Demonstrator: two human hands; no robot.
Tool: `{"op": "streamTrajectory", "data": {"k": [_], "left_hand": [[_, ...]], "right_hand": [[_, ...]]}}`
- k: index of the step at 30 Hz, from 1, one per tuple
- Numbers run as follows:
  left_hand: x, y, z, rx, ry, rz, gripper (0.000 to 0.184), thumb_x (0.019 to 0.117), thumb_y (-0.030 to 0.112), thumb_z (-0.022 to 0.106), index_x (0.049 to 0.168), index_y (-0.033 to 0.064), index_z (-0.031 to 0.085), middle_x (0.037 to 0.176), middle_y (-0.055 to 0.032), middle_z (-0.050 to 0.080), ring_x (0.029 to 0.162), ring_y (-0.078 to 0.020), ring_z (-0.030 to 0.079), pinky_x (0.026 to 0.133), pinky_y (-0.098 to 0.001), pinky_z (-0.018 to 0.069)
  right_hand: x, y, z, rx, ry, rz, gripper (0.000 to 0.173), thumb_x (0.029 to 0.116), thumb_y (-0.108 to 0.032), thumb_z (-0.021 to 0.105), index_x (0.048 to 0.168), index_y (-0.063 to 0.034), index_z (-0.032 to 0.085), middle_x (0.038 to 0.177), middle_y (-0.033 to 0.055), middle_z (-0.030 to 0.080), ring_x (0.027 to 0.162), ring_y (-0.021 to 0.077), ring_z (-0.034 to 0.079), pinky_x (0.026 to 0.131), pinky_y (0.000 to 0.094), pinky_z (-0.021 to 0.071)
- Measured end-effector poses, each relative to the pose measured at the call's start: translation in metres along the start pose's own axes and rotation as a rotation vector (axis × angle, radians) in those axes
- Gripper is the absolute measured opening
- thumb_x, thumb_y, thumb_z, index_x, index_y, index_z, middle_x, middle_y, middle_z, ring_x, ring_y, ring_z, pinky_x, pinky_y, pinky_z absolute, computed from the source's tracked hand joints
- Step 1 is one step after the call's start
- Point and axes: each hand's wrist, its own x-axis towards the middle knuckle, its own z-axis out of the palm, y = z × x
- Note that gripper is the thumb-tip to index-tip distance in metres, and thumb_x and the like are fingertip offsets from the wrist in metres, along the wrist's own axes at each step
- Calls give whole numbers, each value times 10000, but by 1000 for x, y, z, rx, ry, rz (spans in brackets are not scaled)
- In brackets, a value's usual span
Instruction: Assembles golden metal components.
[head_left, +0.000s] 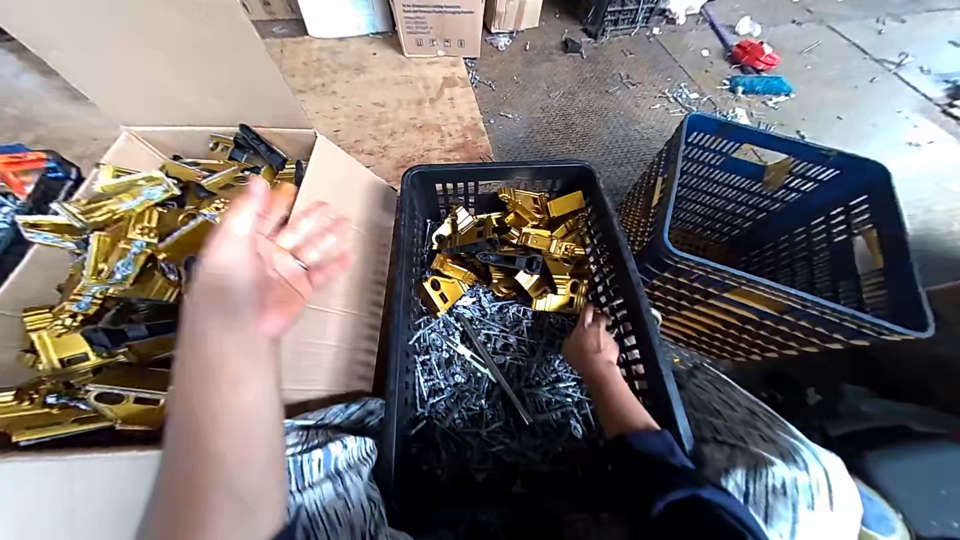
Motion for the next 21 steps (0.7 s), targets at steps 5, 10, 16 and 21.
{"op": "streamTrajectory", "data": {"k": [5, 10, 16, 21], "left_hand": [[-78, -104, 44, -91, -234, -262, 458, 1100, 324, 252, 1505, 158, 386, 1374, -42, 620, 1151, -203, 666, 909, -414, 575], [-103, -189, 77, -152, -213, -701, 430, 1112, 313, 386, 1459, 77, 481, 1299, -120, 659, 1103, -251, 687, 886, -439, 574], [-105, -187, 88, -106, -494, -610, 707, 1058, 573, 269, 1550, 67, 314, 1385, -124, 609, 1227, -254, 625, 1000, -471, 522], [-93, -193, 90, -390, -95, -109, 486, 960, -17, 523, 1435, -52, 426, 1107, -129, 699, 972, -221, 712, 895, -394, 600]], "right_hand": [[-8, 10, -1, 112, -11, 46, 960, 909, -241, 698, 1636, -57, 98, 1441, 321, 499, 1191, 455, 633, 956, 607, 525], [-25, 8, -17, 116, 54, -2, 723, 880, -308, 736, 1511, -114, 444, 1282, 257, 646, 1141, 457, 652, 899, 666, 507], [-117, 7, -2, 1028, 332, -843, 183, 891, -67, 682, 1048, 9, 627, 924, 58, 695, 750, 112, 688, 649, 296, 613], [-93, -4, -12, 691, -93, -847, 174, 950, -97, 650, 1078, -12, 731, 971, 80, 749, 836, 173, 727, 772, 366, 621]]}}
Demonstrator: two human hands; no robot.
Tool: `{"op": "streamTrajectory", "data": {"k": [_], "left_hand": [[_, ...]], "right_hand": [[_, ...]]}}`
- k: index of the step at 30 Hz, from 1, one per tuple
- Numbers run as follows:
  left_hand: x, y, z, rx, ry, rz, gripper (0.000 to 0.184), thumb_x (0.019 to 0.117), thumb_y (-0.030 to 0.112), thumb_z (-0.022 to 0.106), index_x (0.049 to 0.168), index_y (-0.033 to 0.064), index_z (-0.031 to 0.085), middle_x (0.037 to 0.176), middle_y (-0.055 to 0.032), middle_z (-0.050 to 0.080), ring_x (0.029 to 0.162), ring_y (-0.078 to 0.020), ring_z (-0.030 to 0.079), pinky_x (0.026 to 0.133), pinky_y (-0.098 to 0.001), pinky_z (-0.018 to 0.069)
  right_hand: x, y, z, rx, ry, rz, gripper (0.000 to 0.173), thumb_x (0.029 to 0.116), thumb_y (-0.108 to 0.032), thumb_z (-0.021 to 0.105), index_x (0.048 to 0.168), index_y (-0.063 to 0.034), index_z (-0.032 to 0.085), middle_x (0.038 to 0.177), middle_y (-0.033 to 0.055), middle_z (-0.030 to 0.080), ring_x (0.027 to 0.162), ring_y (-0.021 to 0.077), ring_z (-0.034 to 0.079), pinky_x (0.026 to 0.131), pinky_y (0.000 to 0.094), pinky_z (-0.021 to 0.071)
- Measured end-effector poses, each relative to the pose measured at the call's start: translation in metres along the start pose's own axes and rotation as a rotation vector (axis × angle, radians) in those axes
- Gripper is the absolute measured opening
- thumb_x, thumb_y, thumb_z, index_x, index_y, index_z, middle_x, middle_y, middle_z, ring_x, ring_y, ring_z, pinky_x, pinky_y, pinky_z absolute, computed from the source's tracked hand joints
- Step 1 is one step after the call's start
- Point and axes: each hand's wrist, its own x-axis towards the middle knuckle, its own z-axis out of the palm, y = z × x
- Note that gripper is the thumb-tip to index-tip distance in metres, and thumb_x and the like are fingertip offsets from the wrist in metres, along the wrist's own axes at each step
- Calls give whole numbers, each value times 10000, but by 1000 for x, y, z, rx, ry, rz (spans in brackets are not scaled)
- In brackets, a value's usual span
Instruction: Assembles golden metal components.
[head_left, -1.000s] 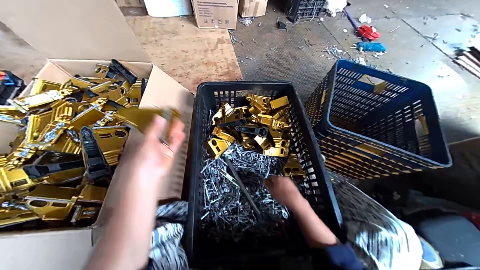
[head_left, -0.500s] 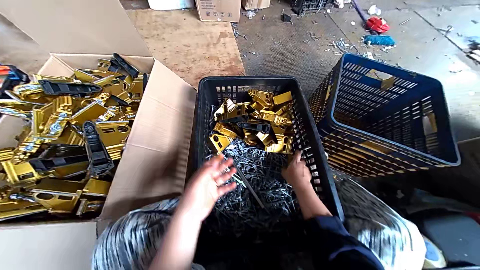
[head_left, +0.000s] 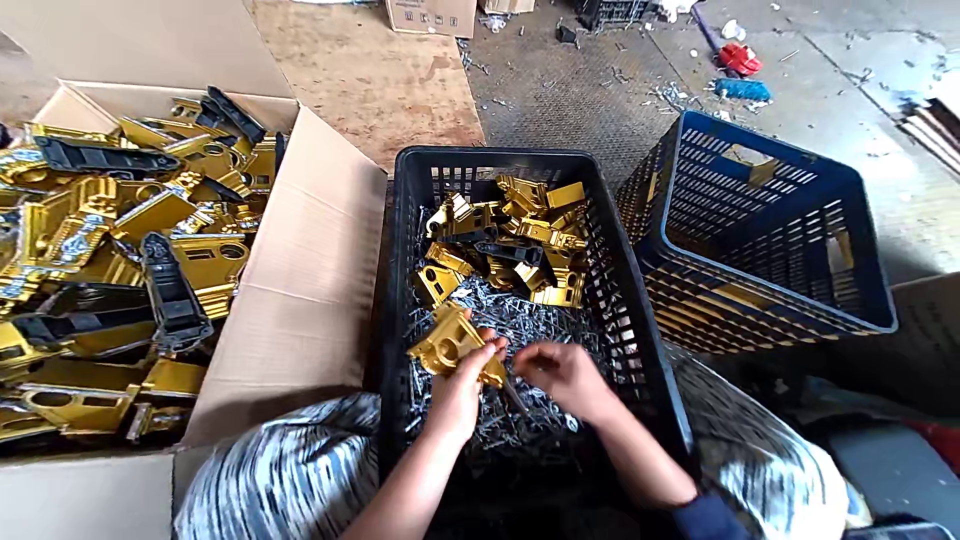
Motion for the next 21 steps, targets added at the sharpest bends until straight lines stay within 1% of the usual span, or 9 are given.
{"op": "streamTrajectory", "data": {"k": [1, 3, 5, 8, 11, 14, 17, 19, 21], "left_hand": [[4, 4, 0, 54, 76, 50, 498, 920, -56, 558, 1405, -51, 442, 1036, -96, 674, 877, -187, 700, 823, -365, 613], [11, 13, -3, 211, 161, 75, 588, 846, -17, 671, 1367, -13, 399, 1021, -87, 623, 808, -141, 665, 723, -294, 592], [15, 20, -10, 250, 141, 38, 889, 793, 42, 671, 1524, 68, 166, 1198, -123, 525, 927, -152, 629, 754, -302, 558], [18, 22, -13, 210, 131, 61, 895, 797, 14, 664, 1533, 117, 165, 1296, -137, 517, 1084, -187, 629, 844, -352, 572], [17, 23, -12, 209, 105, 64, 857, 820, 14, 731, 1519, 121, 248, 1260, -134, 586, 1009, -194, 672, 778, -327, 597], [20, 24, -13, 227, 73, 16, 713, 904, 68, 731, 1500, 105, 342, 1192, -129, 639, 957, -197, 697, 789, -334, 613], [24, 22, -15, 354, 21, 67, 346, 1073, 168, 499, 1392, 32, 496, 1220, -102, 652, 1094, -145, 661, 955, -336, 561], [24, 23, -15, 464, -33, 110, 270, 1085, 165, 455, 1269, 14, 584, 1153, -74, 666, 1090, -100, 642, 979, -305, 531], [21, 25, -16, 480, -78, 94, 249, 1079, 153, 469, 1232, 14, 610, 1134, -73, 671, 1078, -103, 647, 976, -310, 537]], "right_hand": [[16, 6, -18, -345, -19, 106, 218, 966, -105, 634, 1136, -51, 760, 1072, 123, 752, 976, 262, 724, 875, 466, 591], [46, 27, -49, -827, -81, 353, 238, 962, -29, 607, 1141, -37, 763, 1270, 236, 668, 1275, 461, 550, 1029, 679, 413], [66, 57, -73, -1196, -134, 442, 173, 934, 18, 609, 1016, 22, 760, 1302, 266, 620, 1303, 496, 480, 1026, 689, 371], [78, 87, -94, -1501, -304, 259, 163, 925, 19, 610, 931, -3, 771, 1215, 173, 683, 1246, 393, 551, 1021, 577, 418], [82, 71, -95, -1417, -390, 141, 162, 982, -72, 615, 977, -35, 772, 1108, 130, 728, 1214, 359, 599, 1028, 564, 430], [72, 35, -86, -1081, -60, -125, 130, 958, -140, 677, 917, -68, 777, 888, 164, 740, 954, 401, 695, 881, 629, 493], [55, -2, -67, -587, 292, -459, 195, 978, -203, 640, 1027, -89, 790, 917, 81, 746, 884, 246, 704, 824, 476, 565], [47, -17, -49, -232, 352, -547, 212, 995, -201, 623, 1053, -64, 774, 889, 19, 711, 815, 90, 641, 769, 296, 551], [45, -17, -33, -46, 384, -574, 191, 992, -172, 631, 1045, -45, 764, 864, 3, 686, 772, 43, 605, 709, 230, 525]]}}
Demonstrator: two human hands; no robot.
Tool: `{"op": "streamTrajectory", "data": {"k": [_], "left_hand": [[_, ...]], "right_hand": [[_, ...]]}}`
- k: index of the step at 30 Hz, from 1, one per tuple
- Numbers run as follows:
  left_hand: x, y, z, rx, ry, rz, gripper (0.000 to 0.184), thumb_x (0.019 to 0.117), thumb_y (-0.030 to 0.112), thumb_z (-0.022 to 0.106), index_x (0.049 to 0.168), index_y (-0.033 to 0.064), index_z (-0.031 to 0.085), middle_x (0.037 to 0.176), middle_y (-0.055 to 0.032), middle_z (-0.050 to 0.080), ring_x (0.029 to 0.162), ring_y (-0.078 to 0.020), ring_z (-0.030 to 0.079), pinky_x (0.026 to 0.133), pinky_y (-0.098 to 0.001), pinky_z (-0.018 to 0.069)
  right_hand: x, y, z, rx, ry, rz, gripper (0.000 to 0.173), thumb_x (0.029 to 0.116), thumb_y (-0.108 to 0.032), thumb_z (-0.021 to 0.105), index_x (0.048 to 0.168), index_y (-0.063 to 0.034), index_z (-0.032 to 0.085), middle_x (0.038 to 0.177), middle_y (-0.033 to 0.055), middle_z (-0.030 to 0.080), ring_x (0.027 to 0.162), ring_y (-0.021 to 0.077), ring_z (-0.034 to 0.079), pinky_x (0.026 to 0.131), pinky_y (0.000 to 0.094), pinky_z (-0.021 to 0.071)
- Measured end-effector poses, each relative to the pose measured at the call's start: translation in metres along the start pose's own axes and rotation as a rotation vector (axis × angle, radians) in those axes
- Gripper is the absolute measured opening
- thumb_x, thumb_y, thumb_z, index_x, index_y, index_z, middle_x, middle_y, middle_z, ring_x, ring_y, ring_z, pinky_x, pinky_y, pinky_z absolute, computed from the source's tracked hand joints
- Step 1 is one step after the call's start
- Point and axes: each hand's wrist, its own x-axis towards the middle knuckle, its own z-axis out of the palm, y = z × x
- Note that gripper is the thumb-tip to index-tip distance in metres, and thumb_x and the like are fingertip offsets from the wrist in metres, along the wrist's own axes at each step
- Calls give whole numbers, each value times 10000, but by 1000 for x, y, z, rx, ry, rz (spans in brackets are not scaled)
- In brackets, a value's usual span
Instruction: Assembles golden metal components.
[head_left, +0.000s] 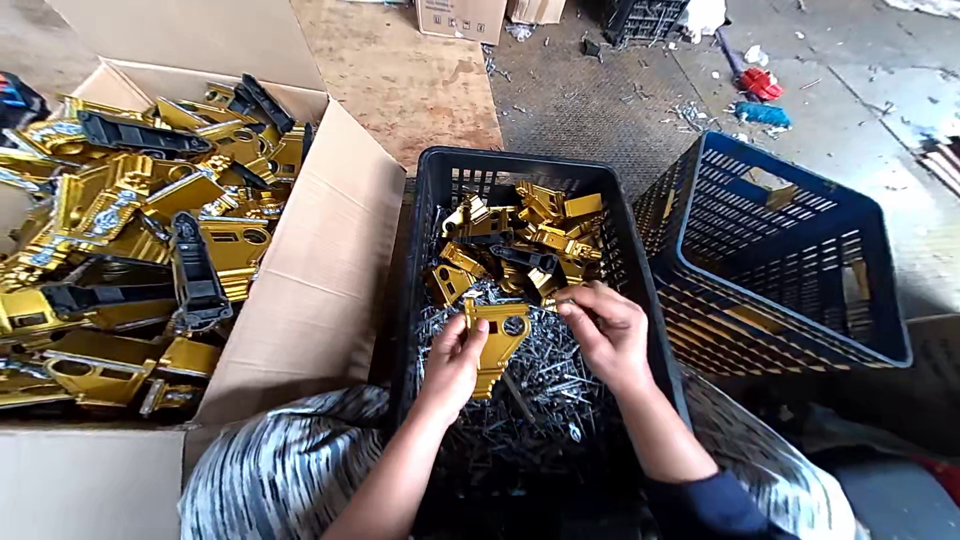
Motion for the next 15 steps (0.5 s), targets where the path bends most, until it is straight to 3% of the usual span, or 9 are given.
{"op": "streamTrajectory", "data": {"k": [3, 6, 10, 13, 15], "left_hand": [[-2, 5, -5, -15, -3, -43, 247, 1076, 143, 481, 1250, 16, 602, 1126, -71, 678, 1059, -103, 656, 961, -299, 544], [-3, 7, -10, 41, -34, -6, 200, 1057, 132, 521, 1175, 22, 639, 1052, -46, 692, 1004, -77, 663, 919, -268, 546], [-7, 7, -6, 21, -146, -17, 242, 1065, 160, 506, 1211, 13, 632, 1105, -57, 690, 1061, -97, 655, 965, -287, 537], [-9, 3, -6, 95, -95, -19, 373, 1094, 271, 434, 1283, 11, 622, 1172, -74, 688, 1126, -98, 637, 1008, -305, 516], [-10, 2, -4, 137, -5, -10, 356, 1092, 280, 448, 1213, 25, 664, 1080, -42, 703, 1051, -66, 646, 959, -285, 520]], "right_hand": [[-9, 0, 9, 148, 107, 41, 178, 1003, -143, 607, 1061, -59, 753, 909, -27, 683, 796, 19, 615, 713, 200, 535], [-13, -2, 12, 203, 131, 45, 154, 1015, -198, 626, 1039, -113, 751, 920, -64, 681, 810, 9, 602, 719, 196, 520], [-23, 6, 26, -1, 40, -28, 169, 987, -198, 649, 989, -100, 786, 781, -19, 659, 772, 75, 578, 761, 290, 488], [-31, 9, 32, -153, 17, -117, 204, 991, -246, 638, 987, -130, 805, 732, 5, 650, 741, 122, 564, 769, 348, 450], [-37, 7, 34, -221, 0, -142, 218, 1002, -286, 634, 1014, -159, 811, 745, 14, 661, 740, 145, 569, 767, 368, 443]]}}
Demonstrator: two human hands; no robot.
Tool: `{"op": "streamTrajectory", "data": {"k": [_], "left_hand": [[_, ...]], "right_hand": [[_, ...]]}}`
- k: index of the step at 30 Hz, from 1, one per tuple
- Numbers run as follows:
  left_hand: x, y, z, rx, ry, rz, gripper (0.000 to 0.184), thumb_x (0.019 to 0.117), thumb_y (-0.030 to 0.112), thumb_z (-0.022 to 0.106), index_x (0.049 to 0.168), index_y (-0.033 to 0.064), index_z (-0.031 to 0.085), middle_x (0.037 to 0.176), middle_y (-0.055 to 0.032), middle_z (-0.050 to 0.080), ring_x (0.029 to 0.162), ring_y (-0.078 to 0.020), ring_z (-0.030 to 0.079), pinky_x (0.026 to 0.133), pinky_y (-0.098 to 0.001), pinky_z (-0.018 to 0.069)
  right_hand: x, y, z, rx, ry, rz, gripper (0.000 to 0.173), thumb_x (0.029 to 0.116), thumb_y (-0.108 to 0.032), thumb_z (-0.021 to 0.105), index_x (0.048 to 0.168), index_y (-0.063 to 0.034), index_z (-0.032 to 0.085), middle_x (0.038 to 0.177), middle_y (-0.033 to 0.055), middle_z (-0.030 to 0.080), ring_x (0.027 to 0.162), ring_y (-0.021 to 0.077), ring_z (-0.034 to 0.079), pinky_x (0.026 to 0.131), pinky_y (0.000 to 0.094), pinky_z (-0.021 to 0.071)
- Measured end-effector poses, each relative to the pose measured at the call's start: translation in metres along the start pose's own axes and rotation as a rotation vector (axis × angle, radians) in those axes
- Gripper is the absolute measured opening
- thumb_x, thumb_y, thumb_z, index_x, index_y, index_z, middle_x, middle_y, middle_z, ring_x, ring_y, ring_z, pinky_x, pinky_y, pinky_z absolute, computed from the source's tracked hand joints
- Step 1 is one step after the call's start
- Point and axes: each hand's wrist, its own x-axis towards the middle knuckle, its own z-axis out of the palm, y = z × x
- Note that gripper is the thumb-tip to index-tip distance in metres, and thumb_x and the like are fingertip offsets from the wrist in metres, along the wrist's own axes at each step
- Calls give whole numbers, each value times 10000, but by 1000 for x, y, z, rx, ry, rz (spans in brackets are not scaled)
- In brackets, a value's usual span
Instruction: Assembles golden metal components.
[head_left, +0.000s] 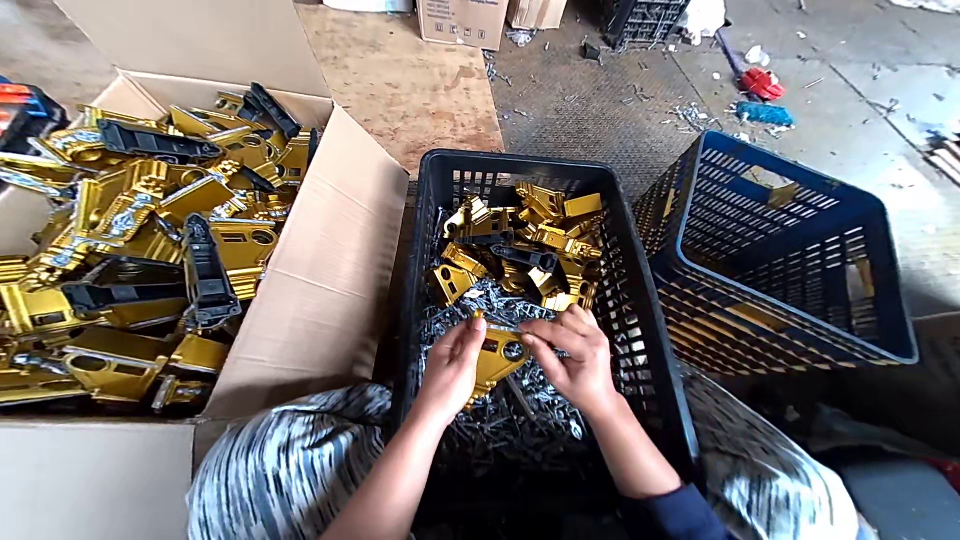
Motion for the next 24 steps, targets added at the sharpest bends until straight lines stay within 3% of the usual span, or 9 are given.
{"op": "streamTrajectory", "data": {"k": [4, 7, 9, 10, 12, 14, 17, 20, 24], "left_hand": [[2, 0, 1, -19, 92, 79, 265, 1063, 179, 495, 1029, 32, 713, 914, -3, 709, 925, -52, 660, 887, -266, 534], [2, -1, -3, -80, 3, 130, 279, 1061, 144, 454, 979, 46, 702, 868, 18, 697, 867, -55, 665, 844, -263, 551], [-1, 2, -7, -279, -181, 64, 335, 1083, 162, 375, 1017, 63, 688, 940, -3, 729, 913, -86, 697, 870, -300, 585], [-3, 2, -8, -373, -281, 21, 346, 1086, 206, 372, 1039, 87, 693, 971, -6, 739, 933, -98, 706, 879, -316, 594], [-7, 1, -6, -482, -436, -31, 330, 1073, 342, 464, 1086, 142, 726, 1023, 9, 755, 979, -93, 712, 904, -316, 593], [-6, 0, -5, -464, -496, -45, 357, 1077, 372, 457, 1146, 128, 709, 1055, 12, 751, 1006, -85, 705, 925, -309, 583], [-2, 8, -8, -119, -395, -24, 361, 1100, 240, 390, 1310, 24, 590, 1174, -21, 688, 1085, -68, 659, 980, -284, 549], [3, -1, -12, 69, -294, 7, 624, 978, 248, 651, 1523, 54, 414, 1440, -117, 553, 1256, -178, 599, 1037, -347, 532], [-5, -5, -4, 80, -365, -4, 670, 834, 157, 788, 1424, 22, 502, 1201, -78, 702, 1058, -141, 698, 917, -324, 598]], "right_hand": [[-10, -14, -5, 52, -168, 187, 351, 1059, -273, 492, 1263, -153, 750, 914, 36, 673, 891, 137, 592, 847, 339, 484], [-15, -17, -6, 405, -180, 374, 329, 1029, -198, 536, 1263, -91, 741, 1174, 80, 642, 1096, 97, 573, 964, 252, 490], [-13, -17, -11, 727, -229, 404, 426, 999, -330, 627, 1313, -51, 700, 1475, 140, 519, 1292, 160, 549, 1053, 307, 520], [-12, -19, -11, 903, -275, 393, 631, 958, -460, 688, 1411, -27, 612, 1554, 135, 460, 1343, 189, 537, 1076, 357, 523], [-9, -26, -7, 1207, -318, 382, 1006, 847, -519, 790, 1585, -15, 329, 1532, 110, 497, 1330, 192, 555, 1111, 403, 488], [-9, -34, -1, 1299, -238, 417, 1059, 784, -381, 868, 1597, -111, 245, 1408, 92, 587, 1232, 193, 617, 1065, 410, 515], [-16, -37, 5, 981, -138, 395, 997, 727, -192, 899, 1533, -59, 327, 1355, 140, 583, 1209, 239, 628, 1027, 441, 561], [-25, -30, 12, 319, -157, 185, 941, 712, -345, 910, 1450, 11, 449, 1299, 208, 619, 1179, 244, 641, 1003, 413, 566], [-29, -30, 19, 123, -188, 115, 908, 727, -527, 867, 1395, -9, 532, 1242, 175, 682, 1148, 278, 658, 1013, 482, 536]]}}
